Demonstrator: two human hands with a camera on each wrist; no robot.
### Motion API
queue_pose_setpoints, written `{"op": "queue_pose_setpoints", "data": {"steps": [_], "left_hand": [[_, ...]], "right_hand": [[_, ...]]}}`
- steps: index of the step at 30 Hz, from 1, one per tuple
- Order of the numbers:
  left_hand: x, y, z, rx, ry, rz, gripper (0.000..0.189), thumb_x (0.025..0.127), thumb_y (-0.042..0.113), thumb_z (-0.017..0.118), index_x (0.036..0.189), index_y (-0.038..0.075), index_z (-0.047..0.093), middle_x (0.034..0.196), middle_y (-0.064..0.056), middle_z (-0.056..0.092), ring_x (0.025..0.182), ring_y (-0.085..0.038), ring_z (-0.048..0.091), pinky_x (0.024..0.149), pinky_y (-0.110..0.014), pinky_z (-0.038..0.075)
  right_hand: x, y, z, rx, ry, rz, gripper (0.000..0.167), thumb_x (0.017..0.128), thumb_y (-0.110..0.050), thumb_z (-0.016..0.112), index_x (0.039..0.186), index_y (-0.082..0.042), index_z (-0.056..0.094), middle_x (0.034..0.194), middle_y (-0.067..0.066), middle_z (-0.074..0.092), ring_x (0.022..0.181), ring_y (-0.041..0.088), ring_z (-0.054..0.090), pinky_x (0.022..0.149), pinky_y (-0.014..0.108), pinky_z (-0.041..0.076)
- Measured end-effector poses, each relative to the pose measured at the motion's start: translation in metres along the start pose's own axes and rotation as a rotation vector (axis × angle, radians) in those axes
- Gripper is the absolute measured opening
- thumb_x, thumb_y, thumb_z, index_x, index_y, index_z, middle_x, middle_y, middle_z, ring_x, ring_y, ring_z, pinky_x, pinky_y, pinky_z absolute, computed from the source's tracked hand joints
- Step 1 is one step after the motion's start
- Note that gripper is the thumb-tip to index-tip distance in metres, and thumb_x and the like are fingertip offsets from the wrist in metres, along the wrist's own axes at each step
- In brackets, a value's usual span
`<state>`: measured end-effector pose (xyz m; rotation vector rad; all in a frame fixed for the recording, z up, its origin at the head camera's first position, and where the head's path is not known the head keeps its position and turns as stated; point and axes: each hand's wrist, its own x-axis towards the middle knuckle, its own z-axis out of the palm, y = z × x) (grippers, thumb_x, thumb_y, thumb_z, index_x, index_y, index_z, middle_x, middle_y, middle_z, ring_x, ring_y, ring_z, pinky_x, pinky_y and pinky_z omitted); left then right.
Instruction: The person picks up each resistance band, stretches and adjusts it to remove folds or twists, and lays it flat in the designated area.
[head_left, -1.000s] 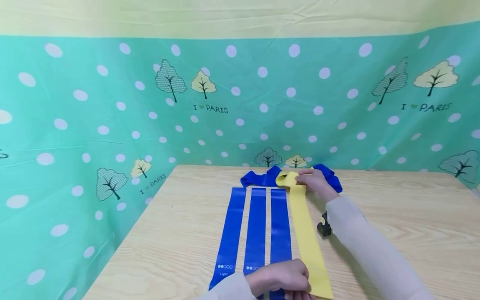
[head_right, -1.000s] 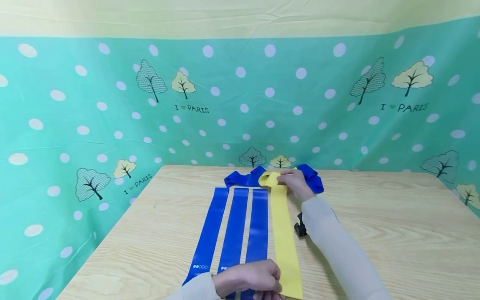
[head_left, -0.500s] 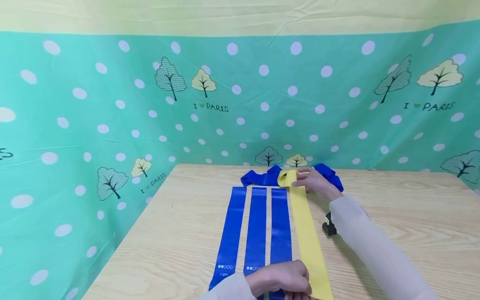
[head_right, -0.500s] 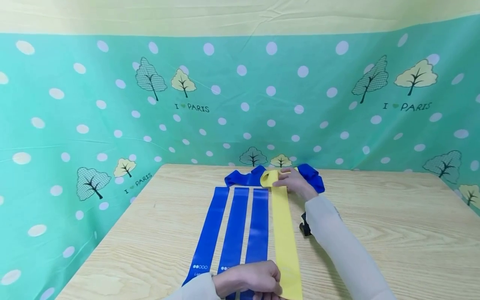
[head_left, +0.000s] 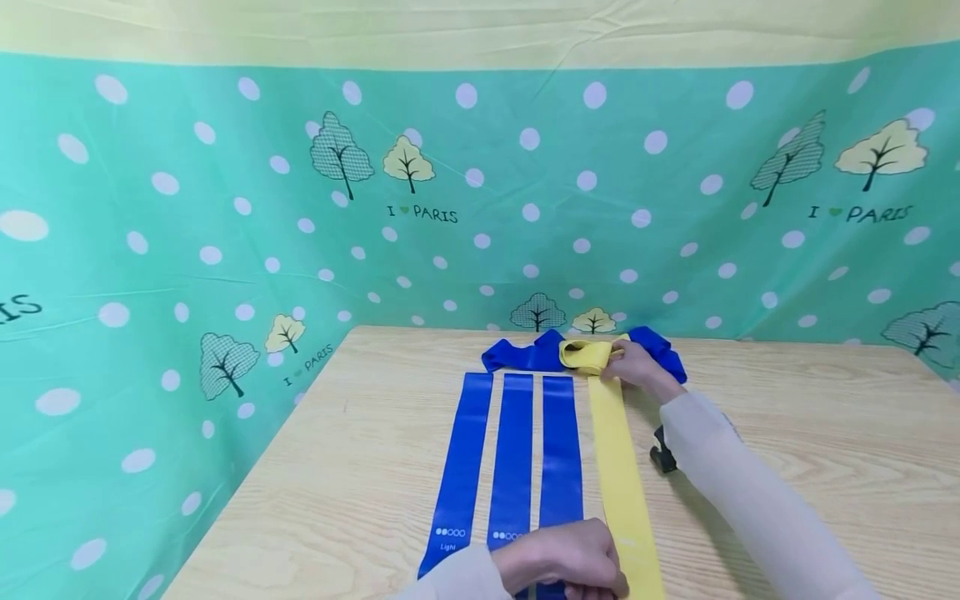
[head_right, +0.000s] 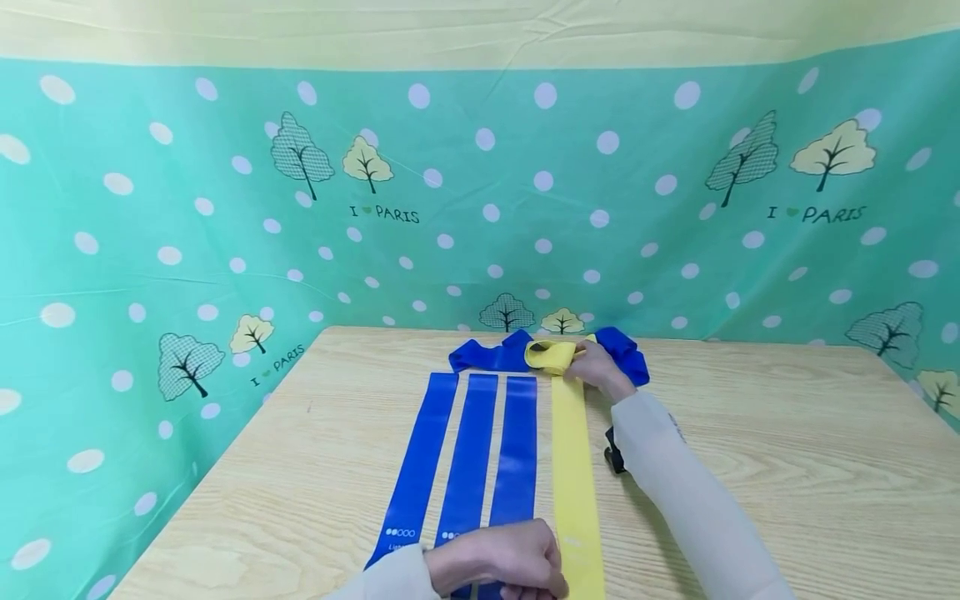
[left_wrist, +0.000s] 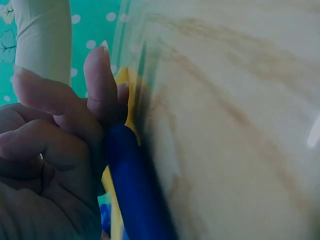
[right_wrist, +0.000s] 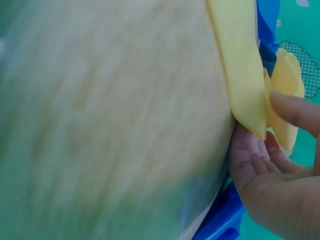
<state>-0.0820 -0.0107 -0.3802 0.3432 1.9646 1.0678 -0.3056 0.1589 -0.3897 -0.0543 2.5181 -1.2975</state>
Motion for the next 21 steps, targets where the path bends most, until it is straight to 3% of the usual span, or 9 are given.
{"op": "queue_pose_setpoints", "data": {"steps": [5, 12, 15, 17, 19, 21], "left_hand": [[-0.005, 0.004, -0.003, 0.020, 0.022, 0.031, 0.029, 0.086, 0.005, 0.064, 0.061, -0.009, 0.065, 0.039, 0.003, 0.045, 0.029, -0.006, 0.035, 0.031, -0.017, 0.029], [-0.010, 0.007, -0.007, 0.123, 0.071, 0.047, 0.033, 0.085, 0.012, 0.067, 0.053, 0.001, 0.065, 0.038, 0.003, 0.048, 0.029, -0.006, 0.038, 0.031, -0.018, 0.026], [-0.010, 0.009, -0.012, 0.099, 0.102, 0.057, 0.034, 0.087, 0.013, 0.066, 0.055, 0.002, 0.067, 0.040, 0.001, 0.054, 0.030, -0.007, 0.042, 0.031, -0.018, 0.026], [-0.009, 0.011, -0.017, 0.082, 0.134, 0.065, 0.033, 0.087, 0.013, 0.065, 0.056, 0.001, 0.067, 0.043, -0.001, 0.057, 0.031, -0.007, 0.044, 0.031, -0.017, 0.025], [-0.007, 0.014, -0.024, 0.073, 0.169, 0.073, 0.032, 0.088, 0.013, 0.064, 0.059, 0.001, 0.068, 0.046, -0.003, 0.060, 0.032, -0.007, 0.046, 0.032, -0.017, 0.026], [-0.003, 0.017, -0.032, 0.071, 0.215, 0.074, 0.030, 0.089, 0.013, 0.063, 0.062, 0.002, 0.069, 0.049, -0.004, 0.062, 0.034, -0.007, 0.047, 0.033, -0.017, 0.027]], "right_hand": [[-0.003, -0.004, -0.001, 0.052, 0.025, -0.065, 0.070, 0.086, -0.006, 0.065, 0.143, 0.007, 0.025, 0.120, 0.026, 0.053, 0.099, 0.027, 0.057, 0.078, 0.030, 0.049], [-0.008, -0.013, -0.004, -0.007, 0.087, -0.172, 0.062, 0.085, -0.011, 0.069, 0.136, 0.005, 0.037, 0.107, 0.020, 0.056, 0.087, 0.025, 0.061, 0.070, 0.031, 0.051], [-0.011, -0.020, -0.006, -0.021, 0.104, -0.155, 0.046, 0.086, -0.022, 0.070, 0.119, 0.004, 0.050, 0.097, 0.013, 0.058, 0.082, 0.022, 0.057, 0.068, 0.028, 0.048], [-0.012, -0.025, -0.007, -0.024, 0.125, -0.127, 0.036, 0.086, -0.029, 0.070, 0.100, 0.000, 0.054, 0.084, 0.006, 0.054, 0.074, 0.018, 0.051, 0.063, 0.026, 0.044], [-0.013, -0.031, -0.008, -0.011, 0.147, -0.098, 0.036, 0.085, -0.035, 0.070, 0.079, -0.006, 0.050, 0.073, 0.002, 0.046, 0.063, 0.015, 0.044, 0.058, 0.025, 0.038], [-0.014, -0.036, -0.009, 0.002, 0.164, -0.072, 0.043, 0.085, -0.038, 0.070, 0.068, -0.010, 0.041, 0.075, 0.001, 0.040, 0.058, 0.013, 0.036, 0.057, 0.025, 0.034]]}}
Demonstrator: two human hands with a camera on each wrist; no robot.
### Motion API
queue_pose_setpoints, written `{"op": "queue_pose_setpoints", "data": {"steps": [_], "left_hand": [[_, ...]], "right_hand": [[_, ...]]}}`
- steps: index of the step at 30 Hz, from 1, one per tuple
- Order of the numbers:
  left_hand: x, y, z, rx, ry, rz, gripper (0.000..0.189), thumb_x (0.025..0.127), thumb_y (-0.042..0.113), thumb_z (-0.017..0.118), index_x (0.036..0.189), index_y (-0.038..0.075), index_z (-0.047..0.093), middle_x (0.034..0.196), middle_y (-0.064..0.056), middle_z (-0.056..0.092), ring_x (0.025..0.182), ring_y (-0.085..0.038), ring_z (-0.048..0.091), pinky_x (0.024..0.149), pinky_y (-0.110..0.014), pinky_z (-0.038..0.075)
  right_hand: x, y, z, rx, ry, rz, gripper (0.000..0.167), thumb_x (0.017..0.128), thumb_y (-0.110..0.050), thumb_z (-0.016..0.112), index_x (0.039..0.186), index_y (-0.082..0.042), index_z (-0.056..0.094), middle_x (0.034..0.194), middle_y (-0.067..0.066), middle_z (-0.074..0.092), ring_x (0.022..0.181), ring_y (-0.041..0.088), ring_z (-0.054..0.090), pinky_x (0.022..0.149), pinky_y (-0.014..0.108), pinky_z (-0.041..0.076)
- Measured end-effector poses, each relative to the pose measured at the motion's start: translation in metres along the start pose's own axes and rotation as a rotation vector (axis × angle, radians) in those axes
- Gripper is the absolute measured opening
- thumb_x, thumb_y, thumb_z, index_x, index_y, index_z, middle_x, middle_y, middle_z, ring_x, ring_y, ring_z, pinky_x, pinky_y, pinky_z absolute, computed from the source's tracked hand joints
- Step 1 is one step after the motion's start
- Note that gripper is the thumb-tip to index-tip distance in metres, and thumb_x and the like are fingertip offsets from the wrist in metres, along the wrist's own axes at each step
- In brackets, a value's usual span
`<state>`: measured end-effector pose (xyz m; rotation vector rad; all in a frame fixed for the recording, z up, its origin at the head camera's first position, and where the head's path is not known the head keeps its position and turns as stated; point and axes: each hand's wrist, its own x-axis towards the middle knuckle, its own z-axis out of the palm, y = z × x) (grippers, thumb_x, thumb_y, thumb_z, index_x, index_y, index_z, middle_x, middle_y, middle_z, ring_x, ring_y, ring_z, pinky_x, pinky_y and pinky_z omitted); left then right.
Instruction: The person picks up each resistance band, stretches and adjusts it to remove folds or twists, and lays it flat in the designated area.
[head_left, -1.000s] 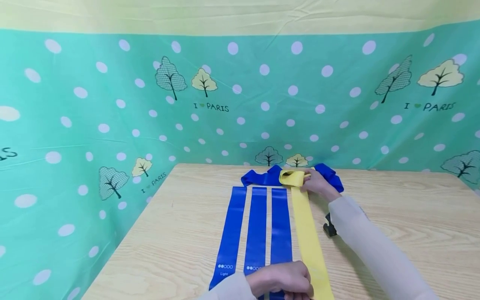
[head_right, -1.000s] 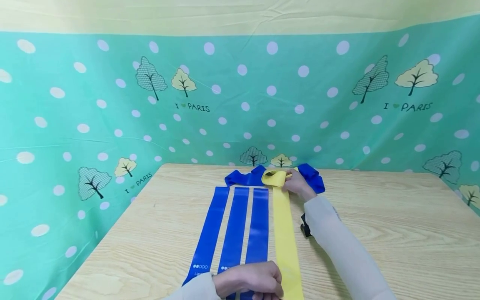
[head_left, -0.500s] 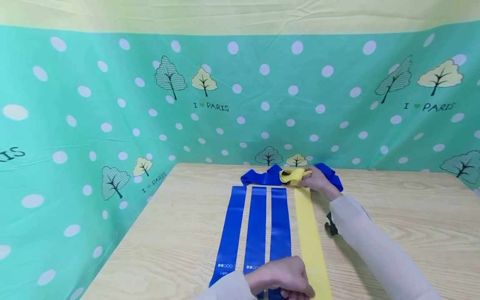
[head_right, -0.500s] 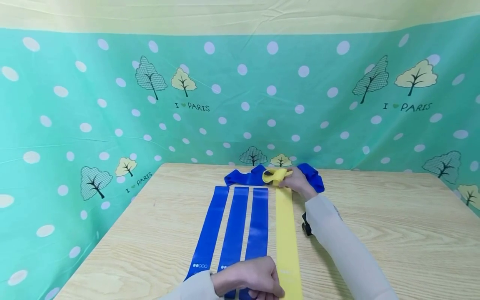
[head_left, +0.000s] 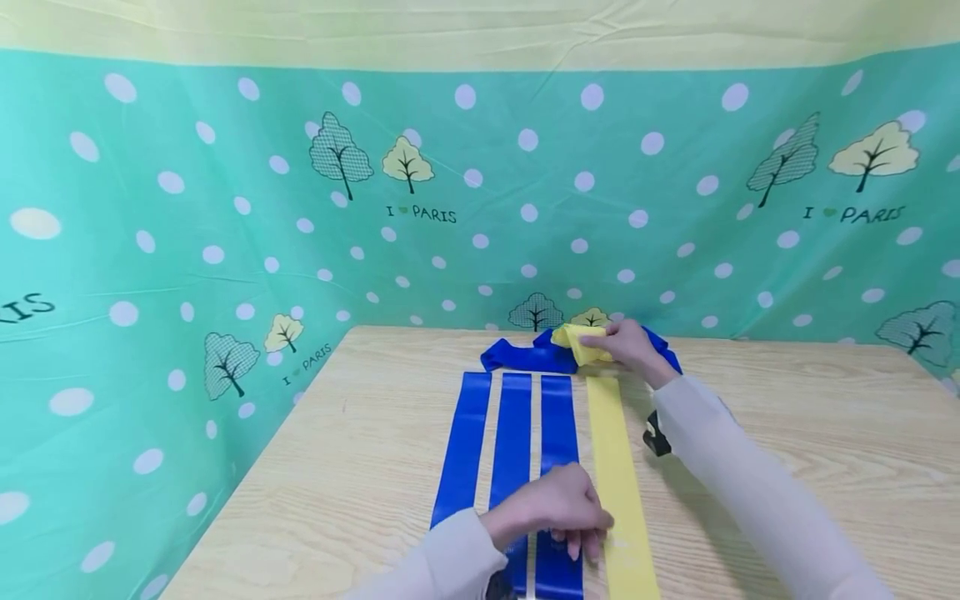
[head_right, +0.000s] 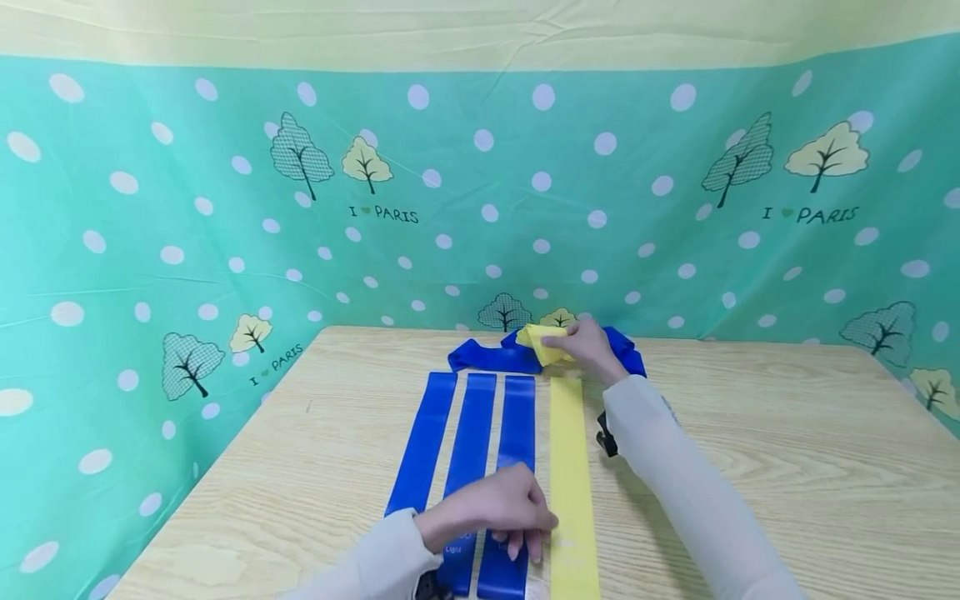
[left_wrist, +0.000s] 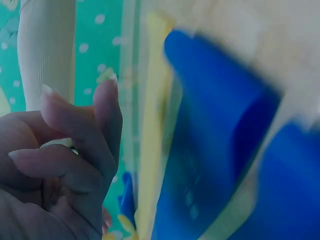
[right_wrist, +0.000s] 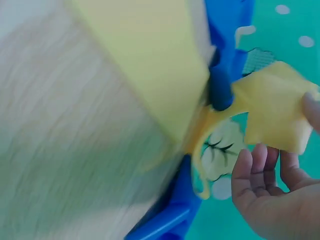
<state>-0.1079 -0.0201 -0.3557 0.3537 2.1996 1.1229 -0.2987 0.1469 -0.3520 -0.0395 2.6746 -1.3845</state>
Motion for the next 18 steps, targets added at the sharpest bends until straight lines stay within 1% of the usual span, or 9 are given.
{"op": "queue_pose_setpoints", "data": {"steps": [2, 4, 6, 8, 10, 13, 15, 16, 18], "left_hand": [[0.007, 0.002, -0.009, -0.005, 0.051, 0.003, 0.027, 0.089, 0.013, 0.063, 0.065, 0.002, 0.070, 0.052, -0.005, 0.064, 0.036, -0.008, 0.049, 0.035, -0.017, 0.030], [0.014, 0.002, -0.018, -0.004, 0.109, 0.003, 0.025, 0.089, 0.013, 0.062, 0.068, 0.002, 0.071, 0.055, -0.007, 0.066, 0.038, -0.009, 0.051, 0.037, -0.019, 0.032], [0.023, 0.001, -0.026, -0.011, 0.178, 0.009, 0.022, 0.089, 0.012, 0.062, 0.072, 0.002, 0.071, 0.059, -0.008, 0.068, 0.041, -0.010, 0.053, 0.038, -0.020, 0.033], [0.031, -0.001, -0.033, -0.029, 0.241, 0.016, 0.019, 0.089, 0.012, 0.060, 0.078, 0.000, 0.071, 0.065, -0.009, 0.069, 0.045, -0.010, 0.056, 0.040, -0.022, 0.035], [0.040, -0.002, -0.039, -0.064, 0.301, 0.015, 0.018, 0.091, 0.013, 0.058, 0.086, 0.000, 0.069, 0.072, -0.009, 0.070, 0.052, -0.012, 0.058, 0.044, -0.023, 0.039], [0.052, -0.005, -0.046, -0.153, 0.393, 0.010, 0.021, 0.095, 0.018, 0.053, 0.099, 0.001, 0.063, 0.084, -0.009, 0.067, 0.065, -0.015, 0.061, 0.052, -0.025, 0.047], [0.060, -0.006, -0.049, -0.241, 0.447, 0.011, 0.024, 0.097, 0.022, 0.051, 0.106, 0.001, 0.059, 0.091, -0.010, 0.065, 0.074, -0.018, 0.062, 0.059, -0.028, 0.051], [0.064, -0.008, -0.050, -0.290, 0.469, 0.015, 0.027, 0.098, 0.024, 0.050, 0.109, 0.001, 0.057, 0.096, -0.011, 0.065, 0.078, -0.020, 0.063, 0.062, -0.029, 0.053], [0.071, -0.010, -0.051, -0.392, 0.499, 0.021, 0.034, 0.099, 0.027, 0.048, 0.117, -0.001, 0.054, 0.103, -0.015, 0.065, 0.084, -0.023, 0.065, 0.066, -0.030, 0.055]], "right_hand": [[-0.001, -0.005, 0.000, 0.039, -0.005, 0.028, 0.048, 0.085, -0.038, 0.070, 0.063, -0.012, 0.036, 0.083, 0.003, 0.040, 0.058, 0.013, 0.036, 0.061, 0.026, 0.038], [-0.003, -0.008, 0.000, 0.097, -0.033, 0.052, 0.045, 0.086, -0.036, 0.069, 0.063, -0.012, 0.040, 0.097, 0.005, 0.042, 0.065, 0.014, 0.042, 0.071, 0.031, 0.046], [-0.004, -0.011, 0.001, 0.161, -0.068, 0.070, 0.037, 0.088, -0.034, 0.068, 0.069, -0.009, 0.048, 0.106, 0.005, 0.045, 0.074, 0.016, 0.049, 0.082, 0.036, 0.049], [-0.006, -0.013, 0.002, 0.212, -0.086, 0.087, 0.028, 0.089, -0.031, 0.067, 0.080, -0.007, 0.057, 0.102, 0.003, 0.050, 0.080, 0.016, 0.054, 0.086, 0.038, 0.050], [-0.008, -0.014, 0.003, 0.255, -0.099, 0.102, 0.025, 0.090, -0.029, 0.065, 0.094, -0.005, 0.060, 0.092, -0.001, 0.054, 0.076, 0.014, 0.055, 0.082, 0.034, 0.052], [-0.012, -0.014, 0.005, 0.305, -0.105, 0.142, 0.031, 0.091, -0.027, 0.064, 0.109, -0.002, 0.058, 0.079, -0.004, 0.055, 0.068, 0.010, 0.053, 0.071, 0.027, 0.051], [-0.014, -0.013, 0.008, 0.337, -0.114, 0.175, 0.039, 0.091, -0.027, 0.064, 0.119, -0.001, 0.054, 0.077, -0.004, 0.053, 0.065, 0.009, 0.051, 0.066, 0.024, 0.048], [-0.017, -0.012, 0.009, 0.348, -0.114, 0.191, 0.041, 0.091, -0.027, 0.064, 0.120, -0.001, 0.052, 0.076, -0.004, 0.053, 0.064, 0.009, 0.051, 0.064, 0.023, 0.047], [-0.021, -0.008, 0.012, 0.366, -0.120, 0.212, 0.051, 0.091, -0.028, 0.065, 0.130, -0.001, 0.046, 0.077, -0.003, 0.053, 0.064, 0.009, 0.050, 0.062, 0.023, 0.046]]}}
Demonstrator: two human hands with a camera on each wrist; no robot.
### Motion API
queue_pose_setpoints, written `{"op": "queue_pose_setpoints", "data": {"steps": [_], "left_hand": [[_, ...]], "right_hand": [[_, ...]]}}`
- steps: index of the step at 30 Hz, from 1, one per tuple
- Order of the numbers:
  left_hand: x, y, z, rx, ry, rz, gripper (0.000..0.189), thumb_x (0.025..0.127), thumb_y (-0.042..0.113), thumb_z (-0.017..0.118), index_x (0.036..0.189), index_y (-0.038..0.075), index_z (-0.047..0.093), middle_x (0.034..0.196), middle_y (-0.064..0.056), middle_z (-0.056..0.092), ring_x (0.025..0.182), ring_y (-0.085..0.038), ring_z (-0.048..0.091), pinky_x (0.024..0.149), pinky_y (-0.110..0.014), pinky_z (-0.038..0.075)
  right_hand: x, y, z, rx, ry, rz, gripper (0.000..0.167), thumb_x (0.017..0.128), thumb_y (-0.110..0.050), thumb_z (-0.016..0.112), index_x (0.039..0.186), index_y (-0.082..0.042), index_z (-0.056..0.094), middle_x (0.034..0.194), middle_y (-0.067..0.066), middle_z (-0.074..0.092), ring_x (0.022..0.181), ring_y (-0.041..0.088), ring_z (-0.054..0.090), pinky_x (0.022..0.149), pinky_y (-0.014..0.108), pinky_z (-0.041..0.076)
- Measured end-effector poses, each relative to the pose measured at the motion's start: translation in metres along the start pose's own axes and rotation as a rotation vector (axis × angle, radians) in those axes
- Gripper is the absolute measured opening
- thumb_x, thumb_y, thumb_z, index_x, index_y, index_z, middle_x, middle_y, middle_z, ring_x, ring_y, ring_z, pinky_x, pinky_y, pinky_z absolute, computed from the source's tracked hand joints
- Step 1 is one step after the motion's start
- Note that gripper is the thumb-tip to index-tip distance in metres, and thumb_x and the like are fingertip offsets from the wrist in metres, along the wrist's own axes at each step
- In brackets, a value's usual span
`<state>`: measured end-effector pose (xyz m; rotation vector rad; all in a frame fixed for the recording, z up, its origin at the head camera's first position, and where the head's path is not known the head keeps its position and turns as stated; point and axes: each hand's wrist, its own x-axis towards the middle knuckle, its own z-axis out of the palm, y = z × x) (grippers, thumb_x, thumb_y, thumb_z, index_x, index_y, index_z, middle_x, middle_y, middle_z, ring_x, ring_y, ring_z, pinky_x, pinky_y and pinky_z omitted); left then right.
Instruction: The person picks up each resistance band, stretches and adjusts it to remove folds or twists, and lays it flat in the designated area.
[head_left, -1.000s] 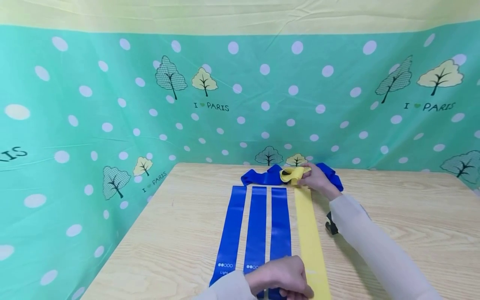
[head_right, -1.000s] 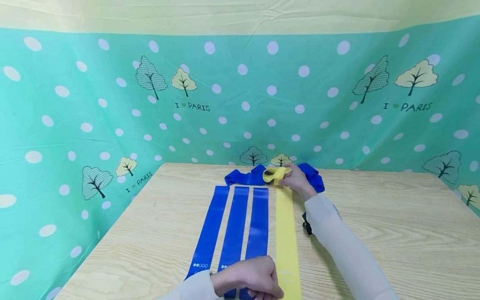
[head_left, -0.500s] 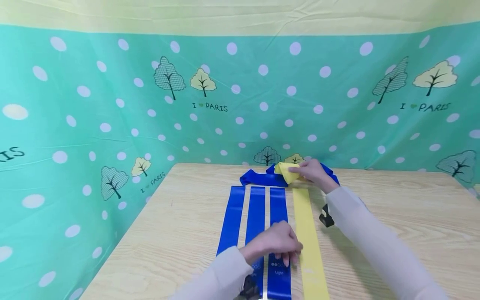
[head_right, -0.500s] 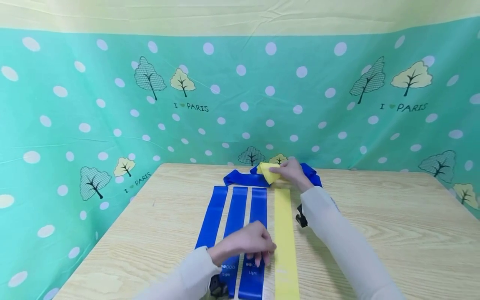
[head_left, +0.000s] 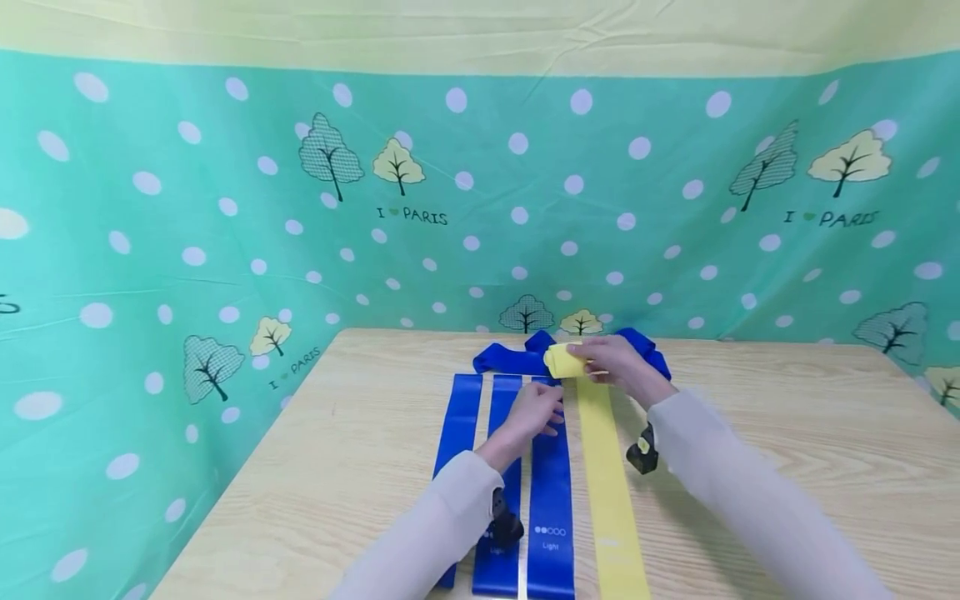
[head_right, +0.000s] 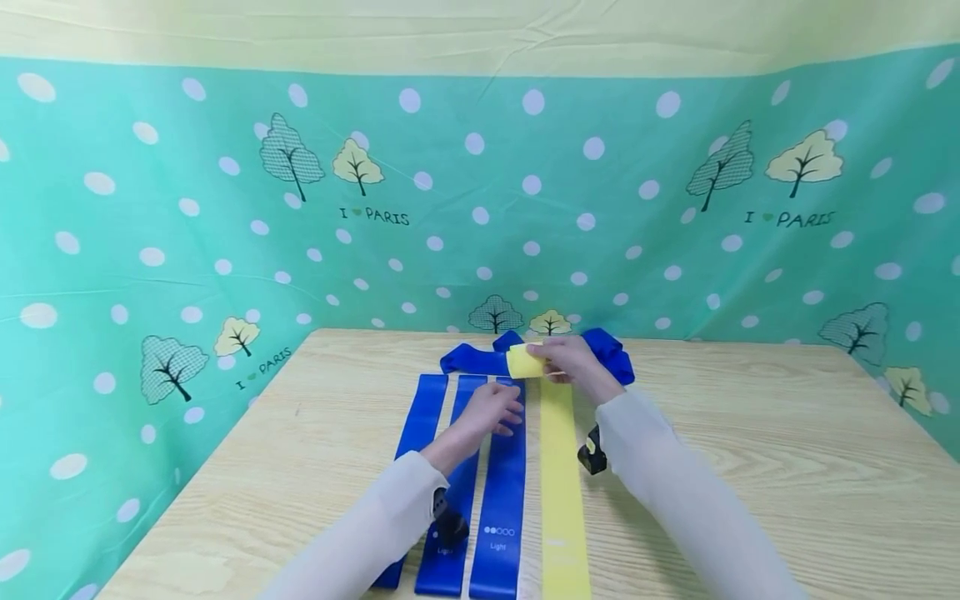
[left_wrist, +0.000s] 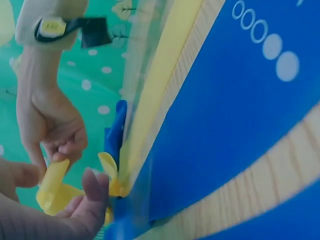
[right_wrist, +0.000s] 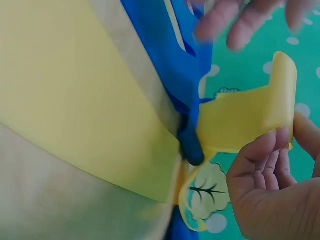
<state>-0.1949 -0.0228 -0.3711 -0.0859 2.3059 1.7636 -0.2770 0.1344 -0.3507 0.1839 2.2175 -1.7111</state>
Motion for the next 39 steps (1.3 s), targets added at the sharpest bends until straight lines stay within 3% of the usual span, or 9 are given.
{"op": "queue_pose_setpoints", "data": {"steps": [3, 5, 9, 12, 15, 19, 26, 35, 39], "left_hand": [[0.008, -0.004, 0.001, -0.126, 0.012, -0.025, 0.043, 0.100, 0.032, 0.045, 0.123, -0.004, 0.050, 0.110, -0.019, 0.065, 0.090, -0.024, 0.067, 0.071, -0.030, 0.056], [0.012, -0.005, 0.002, -0.197, 0.006, -0.032, 0.045, 0.100, 0.033, 0.044, 0.124, -0.005, 0.049, 0.109, -0.021, 0.065, 0.084, -0.021, 0.068, 0.072, -0.029, 0.057], [0.017, -0.007, 0.004, -0.317, 0.013, -0.019, 0.034, 0.100, 0.023, 0.048, 0.117, -0.007, 0.051, 0.093, -0.017, 0.067, 0.064, -0.009, 0.064, 0.067, -0.026, 0.056], [0.019, -0.010, 0.005, -0.354, 0.039, -0.025, 0.022, 0.097, 0.010, 0.052, 0.111, -0.007, 0.052, 0.078, -0.010, 0.064, 0.054, -0.008, 0.060, 0.059, -0.022, 0.054], [0.020, -0.012, 0.006, -0.331, 0.046, -0.032, 0.017, 0.094, 0.002, 0.054, 0.108, -0.008, 0.053, 0.070, -0.008, 0.062, 0.050, -0.008, 0.059, 0.056, -0.021, 0.054], [0.018, -0.011, 0.006, -0.251, 0.016, -0.024, 0.019, 0.093, 0.002, 0.054, 0.110, -0.008, 0.055, 0.075, -0.009, 0.062, 0.051, -0.008, 0.059, 0.057, -0.021, 0.054], [0.013, -0.006, 0.012, -0.155, -0.056, 0.021, 0.019, 0.092, 0.002, 0.056, 0.108, -0.007, 0.057, 0.075, -0.008, 0.062, 0.052, -0.009, 0.057, 0.054, -0.019, 0.051], [0.007, -0.003, 0.017, -0.093, -0.127, 0.028, 0.021, 0.089, 0.003, 0.060, 0.109, -0.004, 0.058, 0.074, -0.010, 0.067, 0.050, -0.009, 0.057, 0.054, -0.023, 0.053], [0.000, -0.003, 0.020, -0.049, -0.195, 0.057, 0.019, 0.089, 0.003, 0.060, 0.108, -0.003, 0.060, 0.076, -0.011, 0.068, 0.051, -0.009, 0.057, 0.055, -0.024, 0.055]], "right_hand": [[-0.004, 0.010, 0.004, 0.012, -0.011, 0.027, 0.061, 0.090, -0.031, 0.065, 0.137, 0.000, 0.041, 0.080, -0.003, 0.051, 0.066, 0.010, 0.050, 0.061, 0.021, 0.046], [-0.007, 0.017, 0.007, 0.027, -0.030, 0.034, 0.064, 0.090, -0.032, 0.066, 0.138, 0.001, 0.040, 0.078, -0.003, 0.050, 0.065, 0.009, 0.049, 0.059, 0.020, 0.044], [-0.013, 0.031, 0.013, 0.049, -0.113, 0.027, 0.033, 0.090, -0.031, 0.065, 0.108, -0.004, 0.058, 0.065, -0.006, 0.048, 0.056, 0.008, 0.045, 0.054, 0.020, 0.041], [-0.016, 0.039, 0.016, 0.093, -0.171, 0.042, 0.021, 0.092, -0.030, 0.063, 0.090, -0.009, 0.061, 0.060, -0.007, 0.051, 0.054, 0.007, 0.045, 0.053, 0.020, 0.040], [-0.016, 0.045, 0.018, 0.178, -0.216, 0.054, 0.025, 0.094, -0.028, 0.059, 0.105, -0.006, 0.062, 0.067, -0.007, 0.060, 0.060, 0.006, 0.053, 0.057, 0.020, 0.045], [-0.012, 0.048, 0.018, 0.303, -0.255, 0.029, 0.037, 0.098, -0.020, 0.052, 0.124, 0.005, 0.050, 0.081, -0.003, 0.067, 0.074, 0.008, 0.063, 0.068, 0.021, 0.052], [0.000, 0.043, 0.018, 0.384, -0.231, -0.078, 0.028, 0.097, -0.009, 0.050, 0.120, 0.008, 0.048, 0.084, -0.004, 0.063, 0.078, 0.006, 0.063, 0.072, 0.019, 0.052], [0.010, 0.022, 0.004, 0.382, -0.140, -0.036, 0.047, 0.097, -0.012, 0.053, 0.136, 0.008, 0.036, 0.088, -0.003, 0.060, 0.076, 0.007, 0.061, 0.071, 0.019, 0.053], [0.010, 0.009, -0.007, 0.383, -0.101, -0.043, 0.034, 0.096, -0.014, 0.055, 0.124, 0.003, 0.046, 0.090, -0.002, 0.059, 0.076, 0.008, 0.062, 0.071, 0.020, 0.053]]}}
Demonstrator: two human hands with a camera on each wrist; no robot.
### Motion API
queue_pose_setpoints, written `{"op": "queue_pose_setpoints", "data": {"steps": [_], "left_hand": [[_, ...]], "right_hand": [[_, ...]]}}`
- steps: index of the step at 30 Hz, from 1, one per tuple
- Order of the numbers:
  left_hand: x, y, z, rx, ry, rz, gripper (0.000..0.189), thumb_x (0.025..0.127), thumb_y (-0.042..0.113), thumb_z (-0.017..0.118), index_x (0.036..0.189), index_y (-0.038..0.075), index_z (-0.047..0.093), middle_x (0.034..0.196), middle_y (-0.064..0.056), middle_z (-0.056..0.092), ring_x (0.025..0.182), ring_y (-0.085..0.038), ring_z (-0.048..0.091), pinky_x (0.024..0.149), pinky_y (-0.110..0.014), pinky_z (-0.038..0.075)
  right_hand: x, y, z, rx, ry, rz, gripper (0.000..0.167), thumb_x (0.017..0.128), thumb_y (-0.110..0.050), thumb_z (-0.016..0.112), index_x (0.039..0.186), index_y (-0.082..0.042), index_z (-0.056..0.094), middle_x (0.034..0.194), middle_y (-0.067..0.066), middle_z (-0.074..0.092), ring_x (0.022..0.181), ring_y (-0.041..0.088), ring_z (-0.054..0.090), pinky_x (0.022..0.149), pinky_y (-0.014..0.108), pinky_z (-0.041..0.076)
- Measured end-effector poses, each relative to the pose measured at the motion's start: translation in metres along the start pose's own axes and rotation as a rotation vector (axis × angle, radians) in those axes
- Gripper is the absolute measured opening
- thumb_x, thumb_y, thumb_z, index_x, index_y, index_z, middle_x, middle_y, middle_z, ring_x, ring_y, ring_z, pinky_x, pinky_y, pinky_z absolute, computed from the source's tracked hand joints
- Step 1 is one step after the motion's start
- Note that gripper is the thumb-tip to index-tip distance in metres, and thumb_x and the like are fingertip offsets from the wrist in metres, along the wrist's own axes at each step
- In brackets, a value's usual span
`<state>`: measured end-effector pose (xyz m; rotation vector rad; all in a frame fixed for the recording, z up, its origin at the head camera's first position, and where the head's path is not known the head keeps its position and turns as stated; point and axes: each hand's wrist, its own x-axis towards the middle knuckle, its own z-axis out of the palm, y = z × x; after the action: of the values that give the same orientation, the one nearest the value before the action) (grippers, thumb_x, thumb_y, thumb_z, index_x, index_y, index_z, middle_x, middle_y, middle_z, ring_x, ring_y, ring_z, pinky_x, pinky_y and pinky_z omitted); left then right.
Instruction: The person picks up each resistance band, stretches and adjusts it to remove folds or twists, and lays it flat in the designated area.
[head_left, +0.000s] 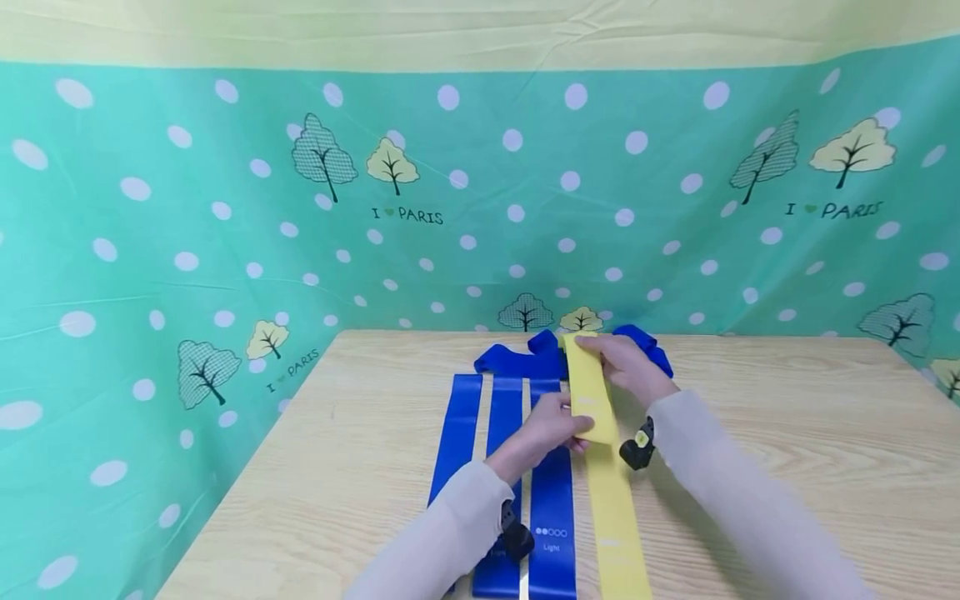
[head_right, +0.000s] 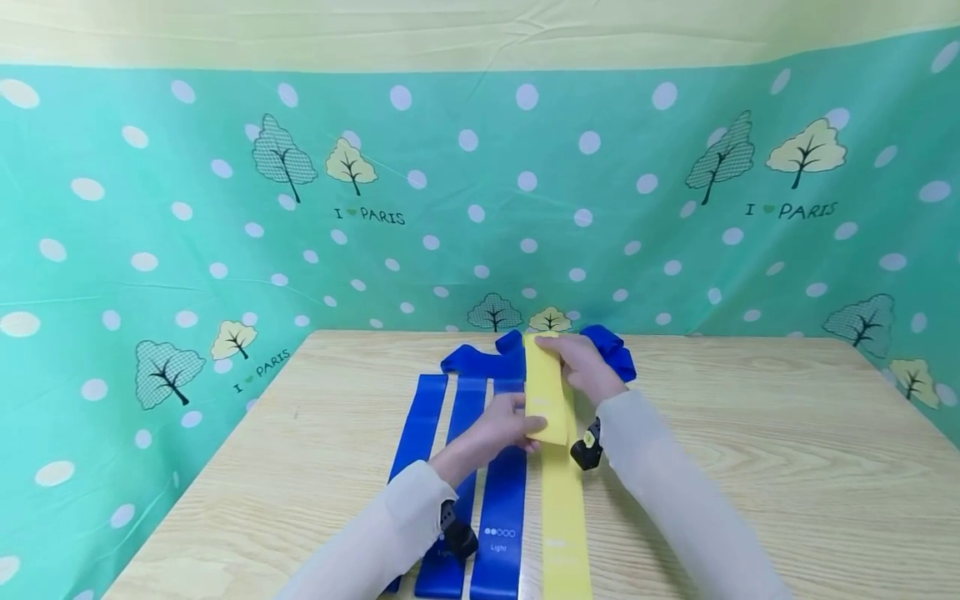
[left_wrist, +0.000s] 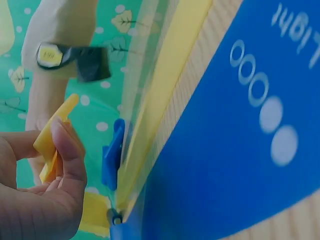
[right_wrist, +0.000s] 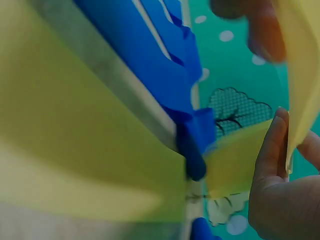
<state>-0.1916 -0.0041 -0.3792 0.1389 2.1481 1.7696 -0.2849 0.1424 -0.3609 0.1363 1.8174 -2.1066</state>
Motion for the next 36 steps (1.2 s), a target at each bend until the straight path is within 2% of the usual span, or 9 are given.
{"op": "queue_pose_setpoints", "data": {"steps": [6, 11, 15, 20, 25, 32, 36], "left_hand": [[-0.011, 0.004, 0.008, 0.020, -0.037, 0.014, 0.016, 0.088, 0.003, 0.062, 0.104, 0.000, 0.061, 0.078, -0.009, 0.070, 0.052, -0.009, 0.058, 0.058, -0.026, 0.056], [-0.021, 0.008, 0.014, 0.039, -0.046, -0.004, 0.016, 0.087, 0.006, 0.065, 0.103, 0.002, 0.062, 0.078, -0.008, 0.071, 0.053, -0.010, 0.060, 0.060, -0.026, 0.056], [-0.029, 0.008, 0.018, 0.044, -0.068, -0.021, 0.016, 0.088, 0.006, 0.066, 0.103, 0.003, 0.063, 0.077, -0.008, 0.071, 0.053, -0.010, 0.060, 0.059, -0.026, 0.056], [-0.038, 0.007, 0.023, 0.031, -0.101, -0.025, 0.015, 0.087, 0.005, 0.065, 0.102, 0.003, 0.064, 0.074, -0.009, 0.071, 0.051, -0.009, 0.058, 0.058, -0.026, 0.056], [-0.046, 0.005, 0.029, 0.023, -0.121, -0.036, 0.013, 0.087, 0.004, 0.066, 0.099, 0.005, 0.064, 0.072, -0.009, 0.070, 0.050, -0.009, 0.057, 0.057, -0.026, 0.055], [-0.056, 0.002, 0.036, 0.041, -0.184, -0.047, 0.013, 0.086, 0.003, 0.067, 0.098, 0.007, 0.064, 0.074, -0.014, 0.072, 0.049, -0.010, 0.060, 0.057, -0.031, 0.056], [-0.064, 0.002, 0.039, 0.034, -0.219, -0.041, 0.015, 0.084, 0.001, 0.068, 0.097, 0.007, 0.063, 0.075, -0.016, 0.072, 0.054, -0.019, 0.067, 0.058, -0.033, 0.057]], "right_hand": [[-0.004, -0.014, -0.006, 0.031, 0.030, 0.000, 0.018, 0.094, -0.012, 0.058, 0.109, -0.004, 0.052, 0.086, -0.003, 0.060, 0.073, 0.008, 0.064, 0.070, 0.021, 0.054], [-0.006, -0.018, -0.011, 0.040, 0.043, 0.003, 0.017, 0.093, -0.009, 0.060, 0.107, -0.003, 0.053, 0.079, -0.004, 0.063, 0.070, 0.008, 0.065, 0.069, 0.022, 0.055], [-0.006, -0.021, -0.016, 0.039, 0.075, 0.005, 0.016, 0.092, -0.008, 0.061, 0.105, -0.004, 0.053, 0.080, -0.004, 0.061, 0.070, 0.008, 0.064, 0.069, 0.021, 0.055], [-0.005, -0.024, -0.023, -0.004, 0.116, -0.017, 0.014, 0.091, -0.009, 0.062, 0.101, -0.005, 0.054, 0.080, -0.006, 0.060, 0.069, 0.006, 0.063, 0.069, 0.019, 0.054], [-0.008, -0.026, -0.029, -0.054, 0.113, -0.037, 0.012, 0.091, -0.010, 0.061, 0.098, -0.004, 0.054, 0.076, -0.007, 0.060, 0.067, 0.004, 0.062, 0.068, 0.018, 0.054], [-0.012, -0.029, -0.036, -0.148, 0.141, -0.048, 0.019, 0.093, -0.016, 0.060, 0.104, -0.003, 0.053, 0.073, -0.009, 0.060, 0.065, 0.003, 0.061, 0.066, 0.017, 0.052], [-0.014, -0.030, -0.041, -0.166, 0.122, -0.050, 0.025, 0.094, -0.018, 0.057, 0.111, 0.000, 0.051, 0.072, -0.009, 0.062, 0.066, 0.003, 0.062, 0.067, 0.018, 0.053]]}}
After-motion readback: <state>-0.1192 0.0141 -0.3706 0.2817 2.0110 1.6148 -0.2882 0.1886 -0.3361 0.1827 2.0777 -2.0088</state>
